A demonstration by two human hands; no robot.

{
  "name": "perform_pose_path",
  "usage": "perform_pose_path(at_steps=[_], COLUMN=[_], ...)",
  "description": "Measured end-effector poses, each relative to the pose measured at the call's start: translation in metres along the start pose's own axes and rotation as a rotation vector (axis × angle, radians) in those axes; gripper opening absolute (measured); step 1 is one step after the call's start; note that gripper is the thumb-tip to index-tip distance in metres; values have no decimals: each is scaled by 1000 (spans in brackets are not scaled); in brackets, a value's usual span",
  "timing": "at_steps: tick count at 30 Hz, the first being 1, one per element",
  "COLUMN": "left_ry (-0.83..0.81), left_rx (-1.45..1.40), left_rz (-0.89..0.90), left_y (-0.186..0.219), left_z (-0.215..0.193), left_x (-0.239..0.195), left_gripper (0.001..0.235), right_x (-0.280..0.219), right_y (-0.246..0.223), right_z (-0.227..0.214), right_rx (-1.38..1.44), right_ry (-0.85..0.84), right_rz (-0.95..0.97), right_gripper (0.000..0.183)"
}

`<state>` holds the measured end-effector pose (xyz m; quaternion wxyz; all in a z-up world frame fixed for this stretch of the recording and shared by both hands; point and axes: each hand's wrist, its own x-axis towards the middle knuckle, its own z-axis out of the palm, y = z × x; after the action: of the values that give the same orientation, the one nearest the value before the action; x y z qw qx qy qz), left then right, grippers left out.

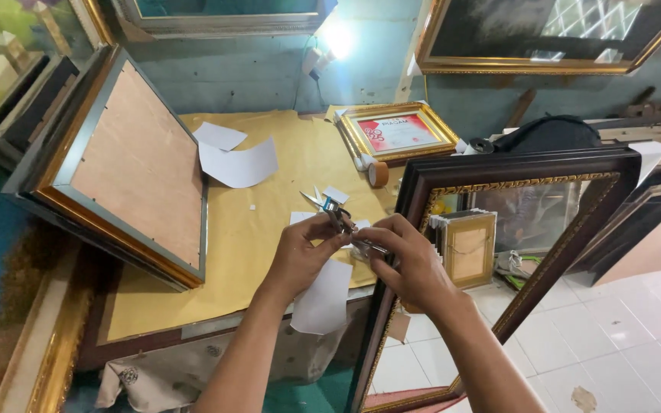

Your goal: Protecting picture frame corners by wrapping them with paper and securing them with a hand tool.

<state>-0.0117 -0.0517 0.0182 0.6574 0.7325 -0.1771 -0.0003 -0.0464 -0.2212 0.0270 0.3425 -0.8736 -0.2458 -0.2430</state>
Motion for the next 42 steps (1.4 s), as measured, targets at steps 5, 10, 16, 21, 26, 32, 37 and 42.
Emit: perform_pose_path(at_steps=[5, 10, 16, 21, 26, 32, 37, 42], left_ry=[38, 77, 90, 91, 93, 64, 52, -8], left_rx=[-97, -194, -208, -206, -190, -127, -132, -104], left_rz=[53, 109, 72, 80, 39, -15, -5, -6], left_y=[-18, -18, -16, -16, -24, -22, -17, -7], left_z=[8, 8, 13, 13, 11, 15, 13, 10], left_x=[8, 9, 9, 8, 6, 3, 3, -3], left_gripper=[26, 23, 25, 23, 24, 26, 24, 27], right_x=[-8, -12, -10, -10, -14, 1, 5, 5], right_y=[18, 22, 23, 36, 34, 29, 36, 30], right_z=[-8, -19, -19, -10, -9, -8, -5, -8], right_rx=[-48, -7, 79, 50, 33, -50, -82, -8], right_ry=[28, 57, 56, 93, 132, 87, 136, 101], right_rz=[10, 28, 46, -90, -14, -247, -428, -347], right_gripper=[24, 18, 36, 27, 23, 65, 42, 66])
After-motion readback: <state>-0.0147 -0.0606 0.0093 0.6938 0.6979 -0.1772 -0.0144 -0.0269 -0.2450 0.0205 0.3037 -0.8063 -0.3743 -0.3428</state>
